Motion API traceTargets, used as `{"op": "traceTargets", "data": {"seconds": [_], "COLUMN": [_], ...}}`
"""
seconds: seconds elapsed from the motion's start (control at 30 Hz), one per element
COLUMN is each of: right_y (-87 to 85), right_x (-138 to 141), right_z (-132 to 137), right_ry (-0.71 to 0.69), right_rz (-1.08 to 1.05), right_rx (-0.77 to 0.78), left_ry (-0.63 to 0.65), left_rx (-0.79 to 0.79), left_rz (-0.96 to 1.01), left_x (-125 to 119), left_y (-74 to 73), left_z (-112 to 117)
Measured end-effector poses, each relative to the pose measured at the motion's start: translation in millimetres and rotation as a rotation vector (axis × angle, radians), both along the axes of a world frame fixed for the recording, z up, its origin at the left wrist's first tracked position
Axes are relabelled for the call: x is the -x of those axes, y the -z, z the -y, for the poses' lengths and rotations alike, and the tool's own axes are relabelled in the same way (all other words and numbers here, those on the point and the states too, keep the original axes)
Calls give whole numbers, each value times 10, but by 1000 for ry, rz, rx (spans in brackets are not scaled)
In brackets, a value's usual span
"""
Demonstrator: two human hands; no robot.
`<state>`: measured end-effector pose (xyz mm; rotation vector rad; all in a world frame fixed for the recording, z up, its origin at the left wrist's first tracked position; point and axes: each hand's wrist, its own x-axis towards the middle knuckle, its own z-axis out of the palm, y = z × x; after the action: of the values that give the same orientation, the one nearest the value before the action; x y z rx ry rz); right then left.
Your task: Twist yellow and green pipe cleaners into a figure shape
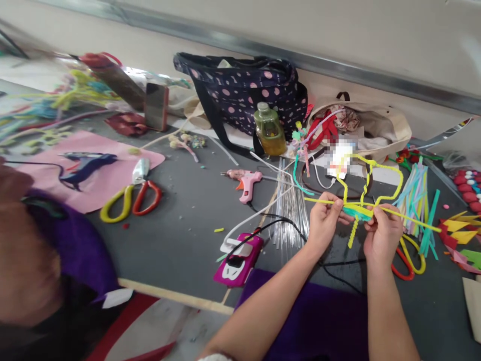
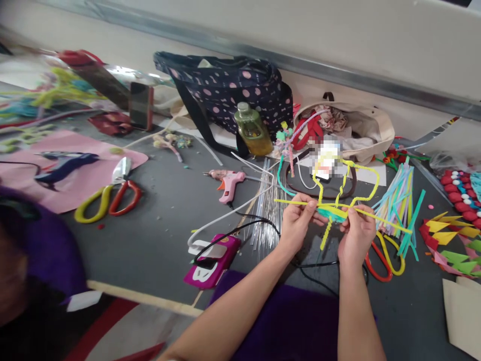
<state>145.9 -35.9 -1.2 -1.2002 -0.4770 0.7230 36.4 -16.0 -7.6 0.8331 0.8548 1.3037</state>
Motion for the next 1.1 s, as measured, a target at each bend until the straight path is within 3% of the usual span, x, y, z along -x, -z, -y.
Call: {"op": "traceTargets", "data": {"seconds": [0.27,0.47,0.67,1.1], "right_y": [49,64,58,42], "right_x": [-7,-10,-13,72], "right_z": [-13,-13,-1,15], "right_ry": [-28,-19,-48,-54], "right_rz": [22,33,74,-1], "right_rx": [-14,-25,-30,-59], "left_ry": [-101,52,-51,-151], "left_rx": [-9,11,-18,-36], "left_rz": [-28,23,33,35], "left_x": [12,22,12,-34], "left_y": [-2,-41,-49,11], "left_z": [-5,10,37,88]}}
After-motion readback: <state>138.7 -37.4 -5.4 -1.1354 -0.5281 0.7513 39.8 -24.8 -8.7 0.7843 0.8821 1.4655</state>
